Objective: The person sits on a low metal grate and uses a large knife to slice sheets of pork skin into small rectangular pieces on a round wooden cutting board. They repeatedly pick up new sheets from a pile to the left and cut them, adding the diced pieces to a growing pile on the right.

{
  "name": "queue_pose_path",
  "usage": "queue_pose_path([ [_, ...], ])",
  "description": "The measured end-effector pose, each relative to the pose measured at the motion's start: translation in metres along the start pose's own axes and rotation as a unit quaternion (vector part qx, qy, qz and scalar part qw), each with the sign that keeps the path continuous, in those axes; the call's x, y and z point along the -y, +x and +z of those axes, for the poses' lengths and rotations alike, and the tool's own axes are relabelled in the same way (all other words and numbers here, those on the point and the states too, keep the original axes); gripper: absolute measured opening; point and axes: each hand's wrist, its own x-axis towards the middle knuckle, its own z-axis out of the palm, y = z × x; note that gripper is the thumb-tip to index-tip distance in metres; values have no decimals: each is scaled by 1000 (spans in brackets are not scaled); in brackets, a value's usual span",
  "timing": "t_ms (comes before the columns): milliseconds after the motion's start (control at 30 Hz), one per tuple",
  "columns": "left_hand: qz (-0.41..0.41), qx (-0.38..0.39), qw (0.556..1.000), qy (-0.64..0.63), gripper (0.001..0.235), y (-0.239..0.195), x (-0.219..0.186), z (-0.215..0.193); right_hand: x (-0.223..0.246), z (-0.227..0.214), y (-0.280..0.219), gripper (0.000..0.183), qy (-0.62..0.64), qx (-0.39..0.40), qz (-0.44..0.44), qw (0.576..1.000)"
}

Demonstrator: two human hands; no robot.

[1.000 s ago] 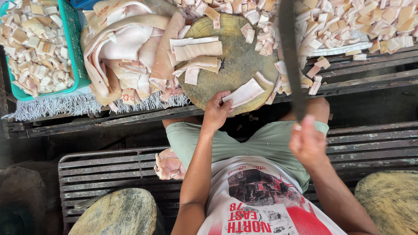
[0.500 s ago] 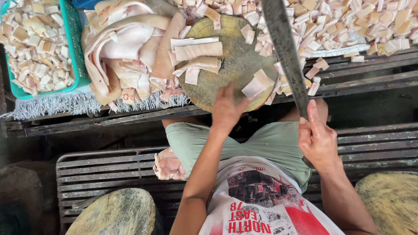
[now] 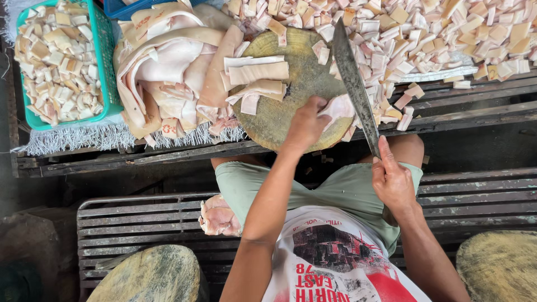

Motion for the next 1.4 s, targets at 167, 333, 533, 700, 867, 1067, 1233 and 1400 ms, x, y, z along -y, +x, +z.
queue_pose_path([
  [167,-34,31,996,-74,31,-26,21,-33,3,1,-13,68,-26,2,-35,999],
  [333,-189,43,968,-159,36,-47,39,-41,21,0,-10,66,-68,23,-86,994],
  [533,-102,23,982,-155,36,-58,64,-39,25,-32,-17,55,-43,-59,-161,984],
  [700,-65,3,991,-115,33,-61,67,-40,12,-17,-17,63,-75,-74,-234,967],
  [867,-153,17,975,-162,35,-58,56,-47,12,-4,-9,75,-167,129,-51,976],
  [1067,-89,14,994,-59,32,-49,55,-43,25,-33,-11,68,-65,-5,-83,994],
  [1233,-57,4,993,-100,31,-48,59,-31,25,-25,-20,71,-21,-137,-223,965],
  [1400,-151,9,973,-174,31,-54,63,-32,24,-4,-21,82,-140,158,-54,976],
])
